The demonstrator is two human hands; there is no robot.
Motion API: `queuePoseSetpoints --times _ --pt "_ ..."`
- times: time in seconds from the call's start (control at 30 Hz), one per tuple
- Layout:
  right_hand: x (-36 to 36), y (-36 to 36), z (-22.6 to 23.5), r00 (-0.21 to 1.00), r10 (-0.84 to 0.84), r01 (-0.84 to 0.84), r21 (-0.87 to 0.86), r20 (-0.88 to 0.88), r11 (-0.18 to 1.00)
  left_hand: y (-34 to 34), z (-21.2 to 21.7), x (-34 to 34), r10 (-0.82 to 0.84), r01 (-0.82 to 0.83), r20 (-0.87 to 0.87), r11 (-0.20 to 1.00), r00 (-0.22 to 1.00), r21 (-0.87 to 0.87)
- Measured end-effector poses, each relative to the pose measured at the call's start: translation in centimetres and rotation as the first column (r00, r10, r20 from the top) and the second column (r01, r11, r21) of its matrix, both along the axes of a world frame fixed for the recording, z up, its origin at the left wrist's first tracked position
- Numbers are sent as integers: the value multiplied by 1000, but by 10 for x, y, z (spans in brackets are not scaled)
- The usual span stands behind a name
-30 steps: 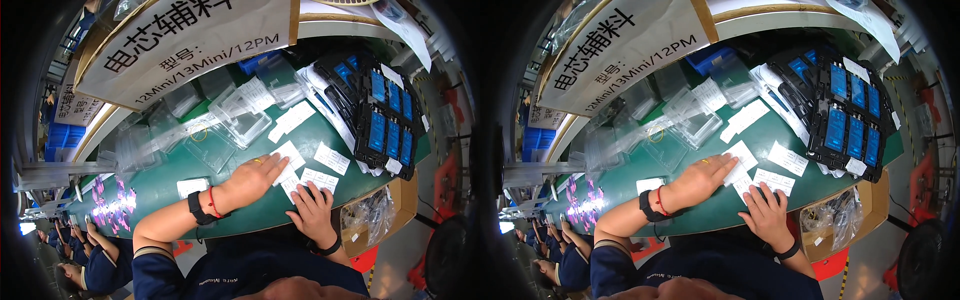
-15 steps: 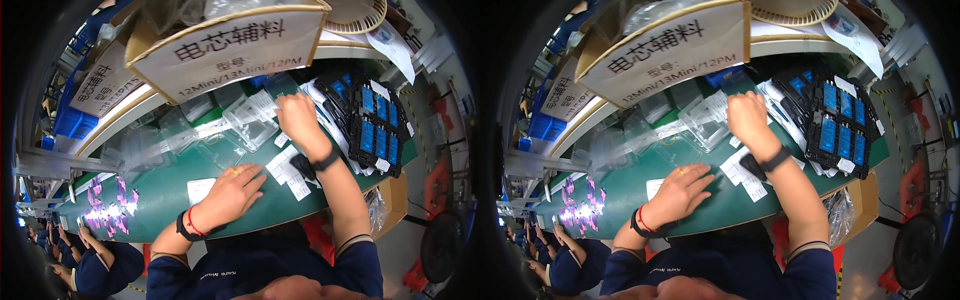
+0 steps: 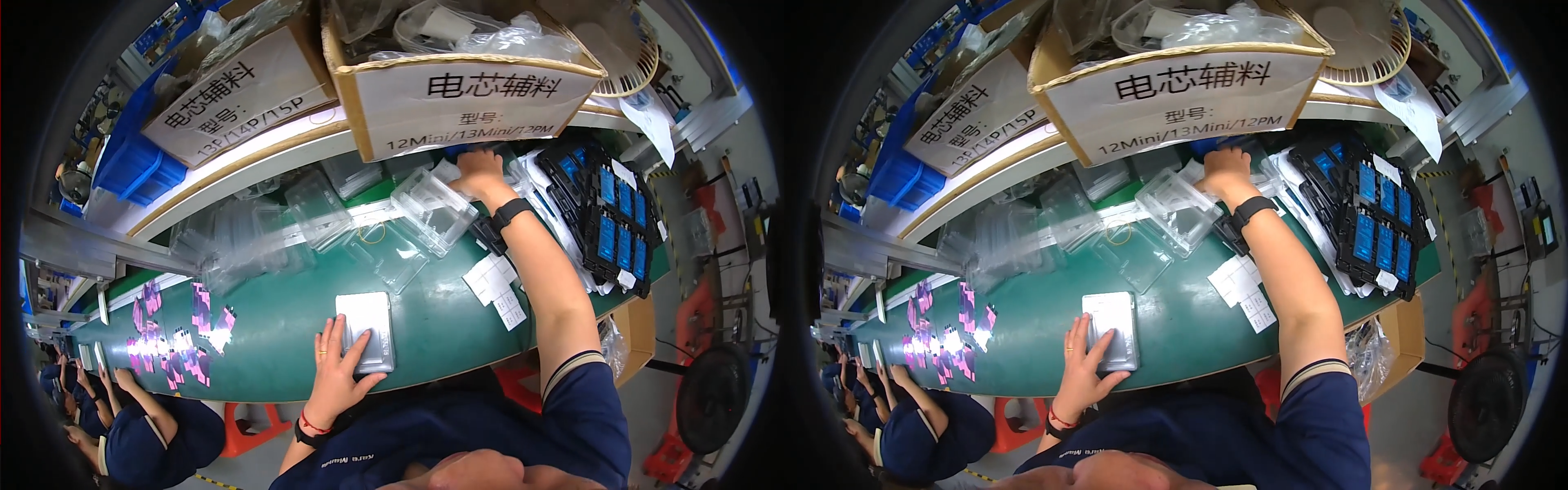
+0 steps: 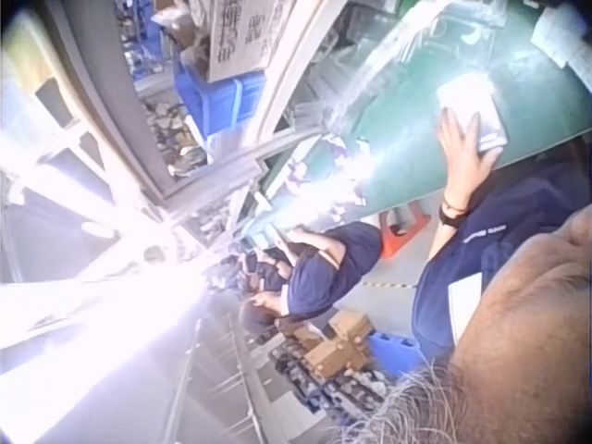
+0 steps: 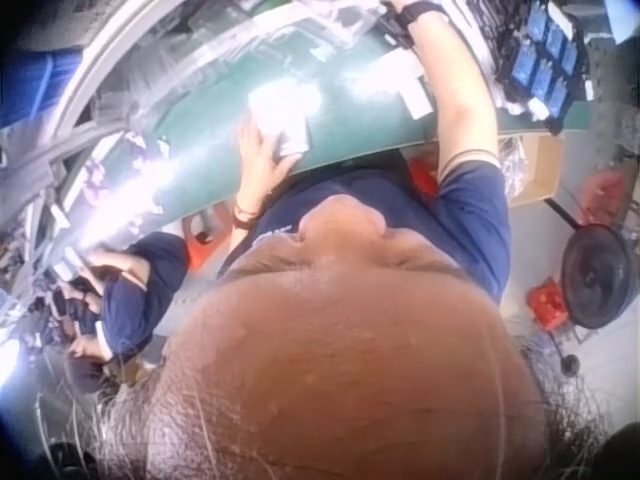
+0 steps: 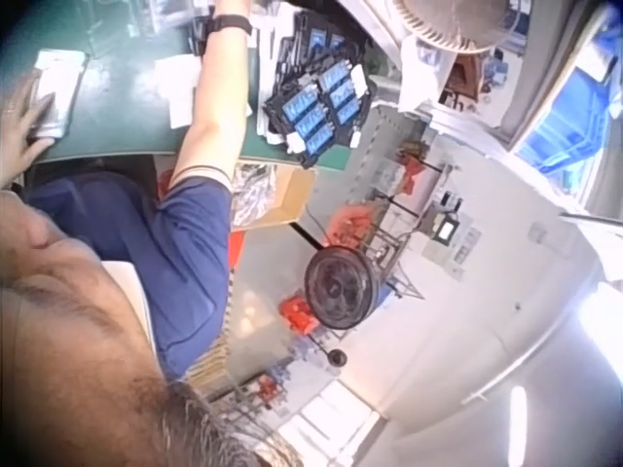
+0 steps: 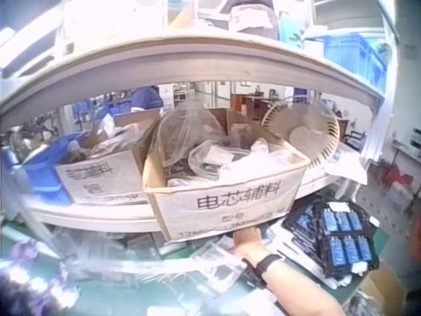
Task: The recorder is organizing and packaging battery or electronic components into plastic trays and bags on a factory assembly line.
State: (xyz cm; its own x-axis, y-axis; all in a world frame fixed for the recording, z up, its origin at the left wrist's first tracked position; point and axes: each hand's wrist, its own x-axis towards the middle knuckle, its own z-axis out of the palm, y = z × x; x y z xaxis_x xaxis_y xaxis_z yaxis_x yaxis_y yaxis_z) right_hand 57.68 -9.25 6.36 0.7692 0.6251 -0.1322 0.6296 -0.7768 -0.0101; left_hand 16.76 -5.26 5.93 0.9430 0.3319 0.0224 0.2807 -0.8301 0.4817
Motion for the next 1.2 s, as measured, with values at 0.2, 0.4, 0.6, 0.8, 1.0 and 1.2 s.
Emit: queuePoseSetpoints --times 0.2,0.4,0.6,0.8,1.0,1.2 --pt "33 -36 -21 998 -52 17 641 36 767 -9 -22 15 -93 98 113 994 989 -43" --pt "-22 -76 26 906 103 294 785 -411 545 -8 -21 26 -150 150 122 989 981 12" --pt "-129 -72 44 756 481 37 763 -444 645 2 -5 37 187 -21 462 940 867 -341" --pt "-223 -57 34 662 680 -286 733 -314 617 8 -13 27 472 277 434 367 767 -888" --pt "-248 -69 19 767 642 -450 693 -24 563 60 -24 -56 847 -299 211 389 487 -871" --pt "-273 -85 1 802 592 -539 518 76 664 76 -35 -96 853 -821 350 491 386 -292"
